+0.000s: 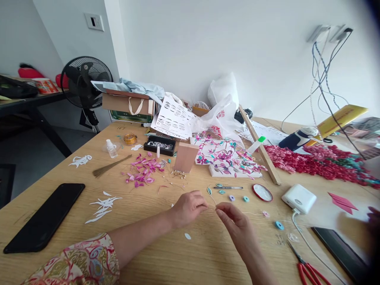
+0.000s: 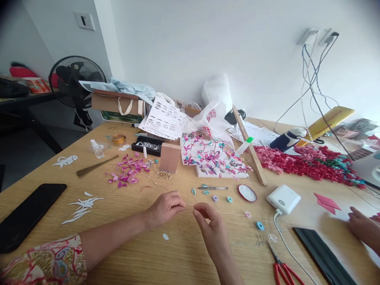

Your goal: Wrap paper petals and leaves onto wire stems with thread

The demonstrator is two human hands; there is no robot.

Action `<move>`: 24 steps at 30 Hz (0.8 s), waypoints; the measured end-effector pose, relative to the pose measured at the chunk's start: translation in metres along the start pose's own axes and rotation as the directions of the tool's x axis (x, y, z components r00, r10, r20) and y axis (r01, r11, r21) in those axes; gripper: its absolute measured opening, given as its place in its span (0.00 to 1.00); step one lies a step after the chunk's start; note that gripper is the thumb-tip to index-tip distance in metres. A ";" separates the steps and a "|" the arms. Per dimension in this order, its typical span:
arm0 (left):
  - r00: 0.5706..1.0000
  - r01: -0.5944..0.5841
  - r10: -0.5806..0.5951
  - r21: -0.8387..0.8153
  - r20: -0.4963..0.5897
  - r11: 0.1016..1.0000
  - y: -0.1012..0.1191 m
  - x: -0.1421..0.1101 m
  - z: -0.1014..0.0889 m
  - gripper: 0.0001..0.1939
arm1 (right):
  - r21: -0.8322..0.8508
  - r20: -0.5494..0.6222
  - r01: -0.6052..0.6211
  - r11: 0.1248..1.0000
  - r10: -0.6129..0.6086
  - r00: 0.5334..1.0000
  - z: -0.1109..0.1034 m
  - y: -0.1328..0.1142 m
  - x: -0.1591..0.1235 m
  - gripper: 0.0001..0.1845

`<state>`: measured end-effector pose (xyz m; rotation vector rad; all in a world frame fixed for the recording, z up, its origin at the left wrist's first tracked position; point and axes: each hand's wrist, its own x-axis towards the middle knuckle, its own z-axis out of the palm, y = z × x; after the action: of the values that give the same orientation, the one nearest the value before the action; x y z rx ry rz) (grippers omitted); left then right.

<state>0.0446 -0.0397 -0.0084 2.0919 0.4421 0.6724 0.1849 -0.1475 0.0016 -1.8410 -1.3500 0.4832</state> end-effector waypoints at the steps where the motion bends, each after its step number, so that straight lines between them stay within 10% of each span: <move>1: 0.992 0.129 -0.128 -0.147 0.015 0.981 0.000 0.001 -0.001 0.07 | -0.077 -0.040 0.076 0.994 -0.079 0.996 -0.002 0.000 -0.001 0.09; 5: 0.858 0.511 -0.412 -0.592 0.307 0.623 0.001 0.003 -0.004 0.09 | -0.335 -0.002 0.398 0.854 -0.423 0.906 -0.012 -0.003 -0.004 0.15; 11: 0.807 0.583 -0.384 -0.705 0.448 0.403 -0.001 0.000 -0.004 0.12 | -0.388 0.129 0.518 0.762 -0.512 0.849 -0.017 -0.009 -0.004 0.10; 16: 0.850 0.526 -0.374 -0.626 0.370 0.575 0.002 0.001 -0.003 0.10 | -0.266 0.075 0.436 0.860 -0.432 0.899 -0.012 -0.016 -0.005 0.08; 20: 0.996 0.066 -0.057 -0.131 0.067 0.989 0.006 0.001 -0.004 0.08 | -0.067 -0.038 0.114 0.991 -0.117 0.992 -0.001 -0.014 0.002 0.12; 24: 0.962 -0.251 0.272 0.383 0.001 0.889 0.000 0.002 -0.009 0.14 | 0.191 -0.021 -0.035 0.981 0.040 0.999 0.011 -0.006 0.022 0.14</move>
<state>0.0409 -0.0332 -0.0032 2.5386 0.3409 0.8549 0.1815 -0.1223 0.0028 -1.7122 -1.2105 0.5872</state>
